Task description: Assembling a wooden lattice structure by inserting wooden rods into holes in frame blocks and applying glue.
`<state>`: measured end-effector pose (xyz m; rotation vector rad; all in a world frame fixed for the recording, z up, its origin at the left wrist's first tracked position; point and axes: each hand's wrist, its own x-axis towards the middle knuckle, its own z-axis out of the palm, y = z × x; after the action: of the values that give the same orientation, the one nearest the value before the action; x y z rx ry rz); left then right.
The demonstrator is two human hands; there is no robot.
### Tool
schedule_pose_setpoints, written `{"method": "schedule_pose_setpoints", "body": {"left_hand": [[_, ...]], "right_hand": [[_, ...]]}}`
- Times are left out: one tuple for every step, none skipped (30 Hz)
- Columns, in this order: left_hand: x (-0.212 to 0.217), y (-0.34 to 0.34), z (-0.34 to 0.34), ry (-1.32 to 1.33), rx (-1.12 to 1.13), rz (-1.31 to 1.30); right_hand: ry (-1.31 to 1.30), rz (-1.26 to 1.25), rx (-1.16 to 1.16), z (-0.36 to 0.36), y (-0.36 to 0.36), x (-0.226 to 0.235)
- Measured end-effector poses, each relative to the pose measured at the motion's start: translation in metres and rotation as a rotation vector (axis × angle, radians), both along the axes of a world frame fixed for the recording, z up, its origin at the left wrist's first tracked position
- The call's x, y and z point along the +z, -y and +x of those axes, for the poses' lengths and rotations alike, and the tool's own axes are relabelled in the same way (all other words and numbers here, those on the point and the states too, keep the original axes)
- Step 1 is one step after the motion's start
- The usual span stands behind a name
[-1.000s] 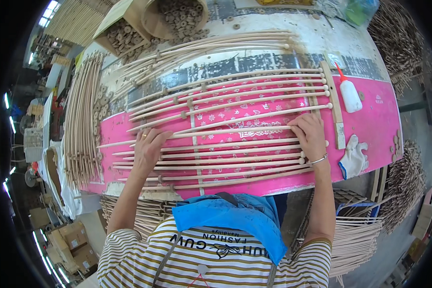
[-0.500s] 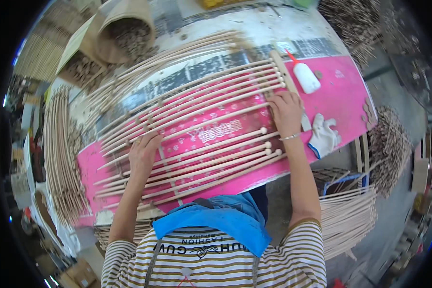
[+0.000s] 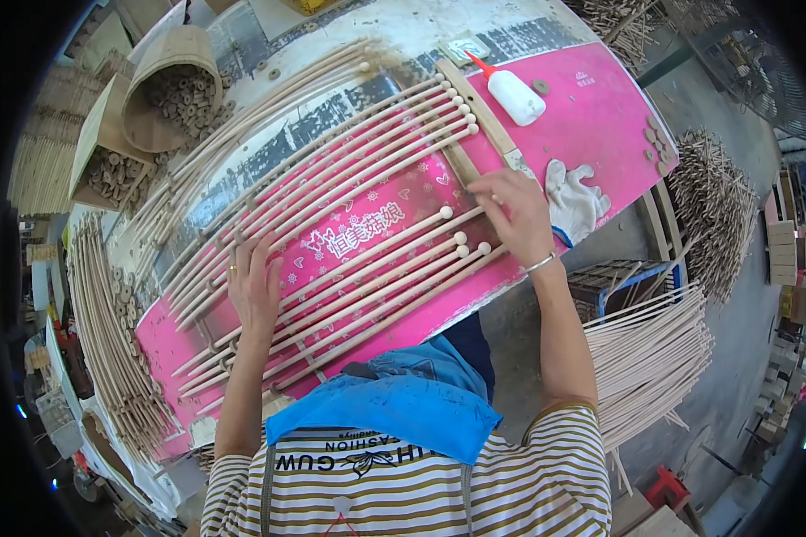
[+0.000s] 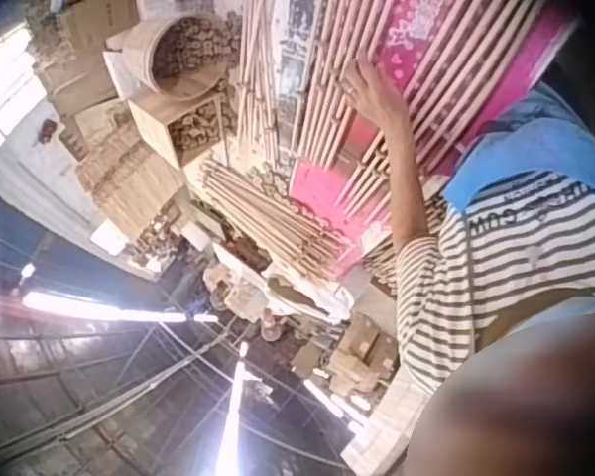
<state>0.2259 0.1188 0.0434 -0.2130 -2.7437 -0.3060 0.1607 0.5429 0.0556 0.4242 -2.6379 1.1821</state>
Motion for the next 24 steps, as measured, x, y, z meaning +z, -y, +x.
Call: {"method": "schedule_pose_setpoints", "body": {"left_hand": [[0.005,-0.002,0.005,0.048,-0.096,0.04],[0.012,-0.002,0.01,0.096,-0.191,0.079],[0.021,-0.001,0.016,0.2,-0.26,0.103],[0.021,0.004,0.023,0.196,-0.256,0.094],[0.018,0.012,0.028,0.271,-0.267,0.137],[0.017,0.018,0.033,0.345,-0.278,0.18],[0.018,0.018,0.035,0.35,-0.284,0.206],[0.018,0.02,0.037,0.377,-0.306,0.185],[0.018,0.023,0.038,0.403,-0.33,0.164],[0.018,0.023,0.037,0.374,-0.343,0.142],[0.014,0.025,0.038,0.364,-0.338,0.129],[0.01,0.026,0.036,0.354,-0.334,0.118],[0.014,0.024,0.033,0.378,-0.314,0.113],[0.016,0.019,0.026,0.373,-0.322,0.11],[0.015,0.011,0.014,0.306,-0.356,0.103],[0.015,0.001,0.002,0.238,-0.389,0.098],[0.017,-0.011,-0.007,0.221,-0.393,0.081],[0.016,-0.02,-0.017,0.207,-0.409,0.07],[0.012,-0.03,-0.026,0.195,-0.431,0.062],[0.009,-0.038,-0.035,0.174,-0.434,0.062],[0.004,-0.044,-0.039,0.17,-0.442,0.062],[0.0,-0.051,-0.043,0.158,-0.42,0.054],[-0.002,-0.056,-0.046,0.146,-0.398,0.045],[-0.003,-0.058,-0.048,0.151,-0.384,0.015]], "right_hand": [[-0.074,0.113,0.088,0.007,0.0,-0.001],[-0.017,0.142,0.104,0.015,-0.001,-0.002],[-0.018,0.138,0.104,0.02,-0.003,-0.005],[-0.039,0.2,0.107,0.023,-0.003,-0.007],[-0.06,0.264,0.104,0.026,-0.002,-0.011],[-0.088,0.255,0.086,0.025,-0.001,-0.017],[-0.092,0.252,0.078,0.024,0.0,-0.02],[-0.109,0.262,0.07,0.023,0.002,-0.022],[-0.126,0.272,0.06,0.022,0.004,-0.024],[-0.156,0.278,0.051,0.019,0.006,-0.027],[-0.149,0.291,0.075,0.019,0.006,-0.028],[-0.143,0.304,0.098,0.018,0.005,-0.028],[-0.155,0.31,0.129,0.016,0.008,-0.026],[-0.16,0.311,0.12,0.013,0.008,-0.025],[-0.172,0.294,0.103,0.01,0.007,-0.025],[-0.185,0.278,0.088,0.006,0.005,-0.024],[-0.182,0.271,0.077,0.003,0.003,-0.022],[-0.19,0.27,0.073,-0.001,0.003,-0.023],[-0.189,0.27,0.076,-0.004,0.001,-0.026],[-0.187,0.27,0.077,-0.006,0.0,-0.029],[-0.199,0.271,0.084,-0.008,0.0,-0.033],[-0.201,0.273,0.075,-0.011,-0.001,-0.033],[-0.212,0.269,0.073,-0.014,0.0,-0.033],[-0.223,0.263,0.072,-0.018,0.001,-0.034]]}}
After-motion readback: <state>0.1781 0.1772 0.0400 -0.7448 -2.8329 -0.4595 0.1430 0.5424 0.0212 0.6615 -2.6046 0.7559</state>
